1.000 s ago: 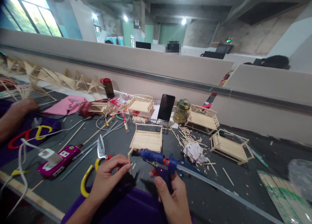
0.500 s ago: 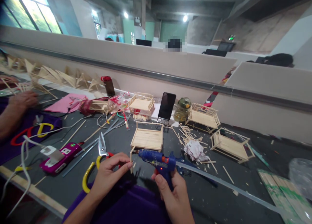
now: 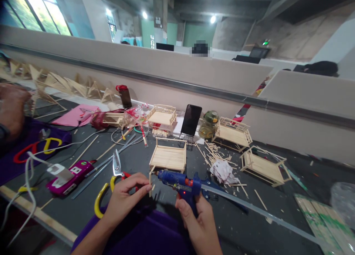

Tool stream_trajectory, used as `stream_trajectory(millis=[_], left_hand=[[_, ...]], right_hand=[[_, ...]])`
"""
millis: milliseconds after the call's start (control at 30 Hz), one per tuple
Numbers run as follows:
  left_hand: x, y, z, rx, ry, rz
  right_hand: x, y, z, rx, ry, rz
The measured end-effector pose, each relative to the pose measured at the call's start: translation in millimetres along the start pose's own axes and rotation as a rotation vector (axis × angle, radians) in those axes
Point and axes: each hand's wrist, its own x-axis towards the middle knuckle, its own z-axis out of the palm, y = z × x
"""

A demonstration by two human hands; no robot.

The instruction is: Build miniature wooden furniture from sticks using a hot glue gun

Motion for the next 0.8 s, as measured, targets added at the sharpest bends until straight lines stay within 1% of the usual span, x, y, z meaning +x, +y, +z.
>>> stream_trajectory(millis=[267, 467, 800], left_hand=[[-0.9, -2.5, 0.1, 0.020, -0.015, 0.024], [0.3, 0.8, -0.7, 0.015, -0.028, 0.023], [-0.2, 1.8, -0.2, 0.011, -0.041, 0.040]], right_hand=[[0.7, 1.1, 0.5, 0.000, 0.020, -0.016], [1.5, 0.5, 0.8, 0.017, 0.019, -0.005], [3.6, 4.4, -0.8, 0.010, 0.033, -0.032]])
